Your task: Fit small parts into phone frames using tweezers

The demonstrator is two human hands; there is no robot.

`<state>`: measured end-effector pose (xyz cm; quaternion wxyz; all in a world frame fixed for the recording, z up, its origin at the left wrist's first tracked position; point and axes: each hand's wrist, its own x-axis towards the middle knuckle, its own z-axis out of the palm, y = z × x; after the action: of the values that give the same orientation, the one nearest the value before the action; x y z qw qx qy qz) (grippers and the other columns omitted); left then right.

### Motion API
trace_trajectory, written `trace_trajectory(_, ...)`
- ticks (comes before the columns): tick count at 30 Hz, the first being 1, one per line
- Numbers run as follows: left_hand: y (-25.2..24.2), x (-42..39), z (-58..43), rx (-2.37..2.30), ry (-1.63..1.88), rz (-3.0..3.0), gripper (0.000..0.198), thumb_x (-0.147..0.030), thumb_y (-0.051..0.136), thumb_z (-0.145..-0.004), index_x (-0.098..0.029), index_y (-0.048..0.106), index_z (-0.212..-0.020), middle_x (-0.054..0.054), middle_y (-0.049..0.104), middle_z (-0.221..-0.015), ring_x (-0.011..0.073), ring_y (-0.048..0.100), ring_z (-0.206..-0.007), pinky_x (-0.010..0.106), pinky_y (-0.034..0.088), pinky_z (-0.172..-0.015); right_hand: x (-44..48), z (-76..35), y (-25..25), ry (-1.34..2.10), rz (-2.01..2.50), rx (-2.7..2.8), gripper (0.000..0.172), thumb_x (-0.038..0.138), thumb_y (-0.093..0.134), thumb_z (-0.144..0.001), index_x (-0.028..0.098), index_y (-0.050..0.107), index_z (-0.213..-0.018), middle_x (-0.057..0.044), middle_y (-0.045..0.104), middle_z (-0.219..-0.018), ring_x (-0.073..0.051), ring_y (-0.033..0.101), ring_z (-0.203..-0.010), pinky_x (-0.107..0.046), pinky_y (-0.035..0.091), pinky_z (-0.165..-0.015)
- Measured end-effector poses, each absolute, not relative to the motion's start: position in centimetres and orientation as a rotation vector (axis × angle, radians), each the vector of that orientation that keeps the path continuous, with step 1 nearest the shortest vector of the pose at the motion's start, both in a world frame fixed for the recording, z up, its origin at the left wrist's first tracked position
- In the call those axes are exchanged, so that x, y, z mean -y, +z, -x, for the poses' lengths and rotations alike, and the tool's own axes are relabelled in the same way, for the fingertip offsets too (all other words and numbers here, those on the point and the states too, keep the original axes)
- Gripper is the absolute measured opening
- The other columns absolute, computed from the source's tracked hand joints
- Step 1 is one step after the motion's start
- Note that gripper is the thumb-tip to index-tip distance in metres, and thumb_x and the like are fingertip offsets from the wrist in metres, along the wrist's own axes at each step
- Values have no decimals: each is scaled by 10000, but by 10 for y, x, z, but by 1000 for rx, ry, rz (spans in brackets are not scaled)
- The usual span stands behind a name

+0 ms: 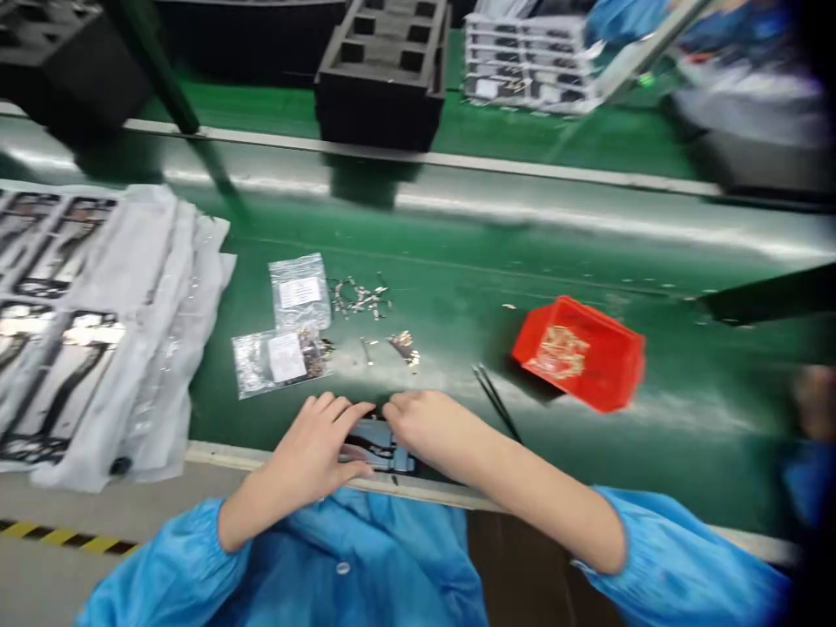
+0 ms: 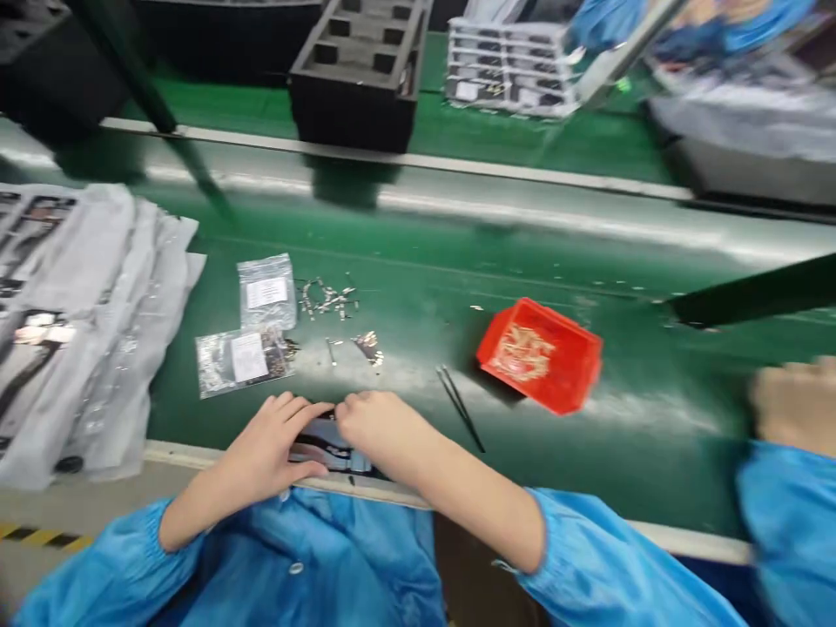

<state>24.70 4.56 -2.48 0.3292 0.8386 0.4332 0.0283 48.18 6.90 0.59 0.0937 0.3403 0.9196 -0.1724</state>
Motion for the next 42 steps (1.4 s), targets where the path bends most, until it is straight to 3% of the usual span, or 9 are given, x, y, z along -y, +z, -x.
trace_trajectory(5, -9, -71, -227, -1070, 250, -1734, 417, -446, 502, -1155, -246, 624, -1500, 64, 773, -1296, 224, 724, -1146, 353, 553, -1019, -74, -499, -21, -614, -1081, -2839, 163, 11, 614, -952, 164, 645, -906, -48, 690, -826, -187, 684, -706, -291, 489, -667)
trace_trajectory(8, -7, -81, -221, -1038, 284, -1554, 447, -445, 372, -1188, -235, 695, -1415, 44, 812, -1196, 205, 750, -1083, 329, 558, -993, -74, -508, -33, -791, -1125, -2925, 163, 49, 546, -982, 196, 604, -946, -40, 666, -906, -167, 649, -724, -287, 492, -672)
trace_trajectory(13, -7, -86, -225, -1068, 253, -1602, 365, -337, 456, -1146, -223, 731, -1358, 51, 807, -1258, 214, 743, -1149, 338, 554, -1006, -74, -518, -50, -1015, -1214, -3066, 157, 152, 441, -1047, 225, 567, -988, -58, 611, -955, -202, 610, -819, -318, 491, -696)
trace_trajectory(16, -7, -84, -227, -1067, 240, -1569, 337, -333, 526, -1120, -224, 720, -1373, 49, 823, -1196, 209, 756, -1054, 329, 568, -922, -75, -522, -52, -1149, -1238, -3012, 169, 221, 446, -1071, 228, 598, -998, -73, 623, -960, -216, 610, -847, -335, 506, -711)
trace_trajectory(20, -17, -75, -232, -1103, 303, -1625, 387, -288, 826, -949, -229, 750, -1325, 48, 822, -1140, 221, 753, -1011, 334, 562, -906, -75, -525, -41, -1369, -1252, -2846, 187, 258, 464, -1081, 230, 638, -1019, -82, 659, -968, -211, 628, -835, -347, 529, -723)
trace_trajectory(24, -33, -59, -239, -1214, 447, -1742, 270, -228, 858, -926, -237, 830, -1195, 53, 806, -1003, 221, 695, -937, 345, 548, -860, -69, -522, -27, -1484, -1194, -2742, 169, 317, 518, -1094, 245, 649, -1016, -60, 670, -976, -196, 655, -831, -328, 553, -725)
trace_trajectory(31, -41, -46, -241, -1151, 674, -1730, 175, -249, 799, -979, -223, 840, -1147, 56, 807, -956, 222, 659, -906, 363, 534, -828, -58, -517, -38, -1233, -1397, -2998, 190, 311, 520, -1139, 238, 687, -1194, -74, 671, -1094, -194, 693, -930, -319, 585, -771)
trace_trajectory(37, -41, -39, -243, -1148, 734, -1754, 163, -262, 723, -1033, -216, 820, -1155, 67, 830, -1003, 226, 676, -924, 375, 551, -829, -50, -518, -39, -953, -1329, -3315, 160, 131, 585, -1100, 227, 698, -1162, -53, 693, -1011, -173, 652, -867, -313, 519, -734)
trace_trajectory(42, -44, -36, -245, -1099, 854, -1823, 188, -196, 693, -1051, -192, 801, -1204, 65, 820, -970, 204, 669, -878, 366, 539, -808, -37, -525, -44, -623, -1154, -3450, 340, 52, 496, -1082, 232, 669, -1314, -82, 759, -1078, -210, 694, -931, -377, 532, -799)
